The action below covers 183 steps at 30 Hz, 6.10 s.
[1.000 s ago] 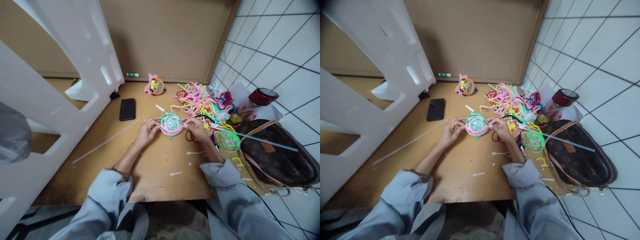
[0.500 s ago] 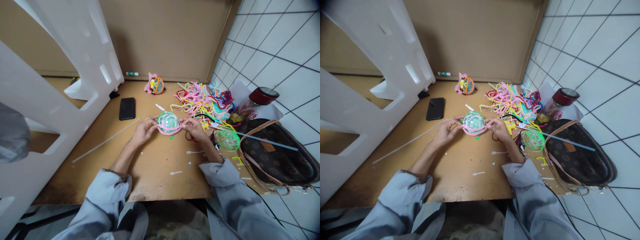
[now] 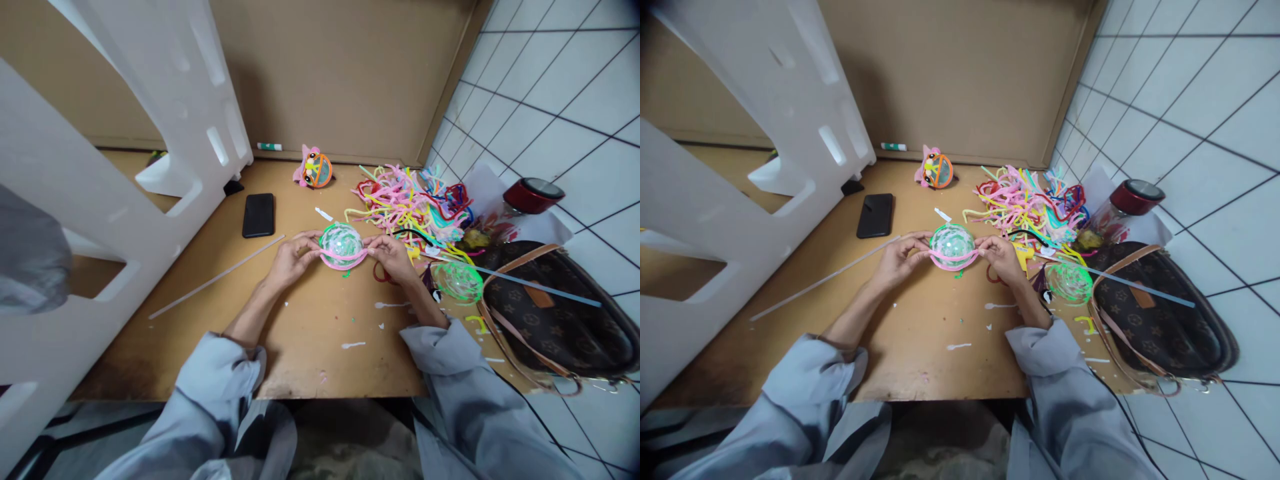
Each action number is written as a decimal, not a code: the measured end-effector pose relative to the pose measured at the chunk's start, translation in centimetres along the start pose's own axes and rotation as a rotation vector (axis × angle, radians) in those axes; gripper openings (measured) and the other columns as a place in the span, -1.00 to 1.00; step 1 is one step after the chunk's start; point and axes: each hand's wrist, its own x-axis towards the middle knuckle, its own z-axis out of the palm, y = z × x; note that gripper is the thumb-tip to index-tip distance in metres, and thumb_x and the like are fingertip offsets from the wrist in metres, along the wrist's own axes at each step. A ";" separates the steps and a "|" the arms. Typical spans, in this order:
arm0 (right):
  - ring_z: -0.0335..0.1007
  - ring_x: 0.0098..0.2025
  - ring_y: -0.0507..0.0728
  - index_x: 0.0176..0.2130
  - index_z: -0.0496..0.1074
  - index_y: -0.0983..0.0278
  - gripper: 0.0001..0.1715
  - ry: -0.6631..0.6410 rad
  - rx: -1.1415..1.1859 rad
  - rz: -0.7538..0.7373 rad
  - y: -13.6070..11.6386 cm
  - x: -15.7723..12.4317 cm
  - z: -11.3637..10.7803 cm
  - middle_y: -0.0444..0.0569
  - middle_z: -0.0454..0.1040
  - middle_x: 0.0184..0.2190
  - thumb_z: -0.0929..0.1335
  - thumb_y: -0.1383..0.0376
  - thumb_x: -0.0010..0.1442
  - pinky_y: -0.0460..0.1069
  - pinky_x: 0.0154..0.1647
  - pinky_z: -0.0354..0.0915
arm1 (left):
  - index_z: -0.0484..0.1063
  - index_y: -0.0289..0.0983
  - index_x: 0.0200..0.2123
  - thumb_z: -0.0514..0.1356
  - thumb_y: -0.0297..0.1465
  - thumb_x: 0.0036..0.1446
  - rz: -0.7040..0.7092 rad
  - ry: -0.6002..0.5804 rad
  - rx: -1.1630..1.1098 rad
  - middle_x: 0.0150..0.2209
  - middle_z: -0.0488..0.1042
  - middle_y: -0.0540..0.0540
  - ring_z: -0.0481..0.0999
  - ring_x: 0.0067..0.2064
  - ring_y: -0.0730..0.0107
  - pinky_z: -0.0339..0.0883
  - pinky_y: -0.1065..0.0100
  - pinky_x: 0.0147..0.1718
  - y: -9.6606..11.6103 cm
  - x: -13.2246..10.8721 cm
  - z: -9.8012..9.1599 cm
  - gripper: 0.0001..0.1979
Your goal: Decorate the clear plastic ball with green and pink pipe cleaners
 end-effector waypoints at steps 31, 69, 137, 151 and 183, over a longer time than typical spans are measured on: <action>0.50 -0.34 0.07 -0.36 0.43 0.20 -0.52 0.043 0.101 0.117 0.7 0.2 1.4 -0.13 0.53 -0.41 0.62 0.12 -0.24 0.03 -0.19 0.47 | 0.52 -0.22 0.07 0.25 -0.39 0.15 -0.030 -0.033 0.028 -0.03 0.54 -0.15 0.49 -0.25 0.41 0.44 0.26 -0.09 -1.0 0.3 -0.4 -0.62; 0.52 -0.28 0.12 -0.44 0.45 0.19 -0.73 0.038 0.000 0.069 1.0 0.1 1.0 -0.09 0.56 -0.40 0.53 0.13 -0.09 0.03 -0.16 0.44 | 0.40 -0.28 -0.08 0.48 -0.10 -0.09 -0.240 -0.020 -0.447 -0.04 0.55 -0.24 0.59 -0.06 0.23 0.46 0.19 -0.02 -2.9 0.0 1.0 -0.40; 0.48 -0.32 0.09 -0.39 0.46 0.19 -0.71 0.086 0.085 0.034 1.9 0.4 1.7 -0.10 0.55 -0.40 0.52 0.09 -0.05 0.03 -0.18 0.42 | 0.41 -0.27 -0.09 0.49 -0.19 -0.10 -0.279 -0.011 -0.481 -0.05 0.54 -0.17 0.59 -0.08 0.25 0.46 0.20 -0.03 -2.8 0.2 0.9 -0.45; 0.44 -0.26 0.10 -0.41 0.30 0.16 -0.68 0.092 0.050 -0.016 1.6 0.1 2.5 -0.13 0.43 -0.42 0.44 0.04 0.07 0.05 -0.11 0.39 | 0.35 -0.22 -0.03 0.44 -0.14 -0.01 -0.256 -0.043 -0.445 0.12 0.47 -0.22 0.59 -0.02 0.21 0.46 0.15 0.04 -3.3 0.2 1.0 -0.45; 0.45 -0.10 0.14 -0.48 0.52 0.23 -0.67 0.051 0.038 -0.092 0.1 -0.7 3.7 0.00 0.46 -0.20 0.56 0.06 -0.04 0.07 -0.08 0.43 | 0.20 -0.18 -0.21 0.50 -0.29 -0.18 -0.321 -0.043 -0.412 0.06 0.49 -0.14 0.58 -0.19 0.39 0.43 0.39 -0.24 -2.9 0.3 0.3 -0.42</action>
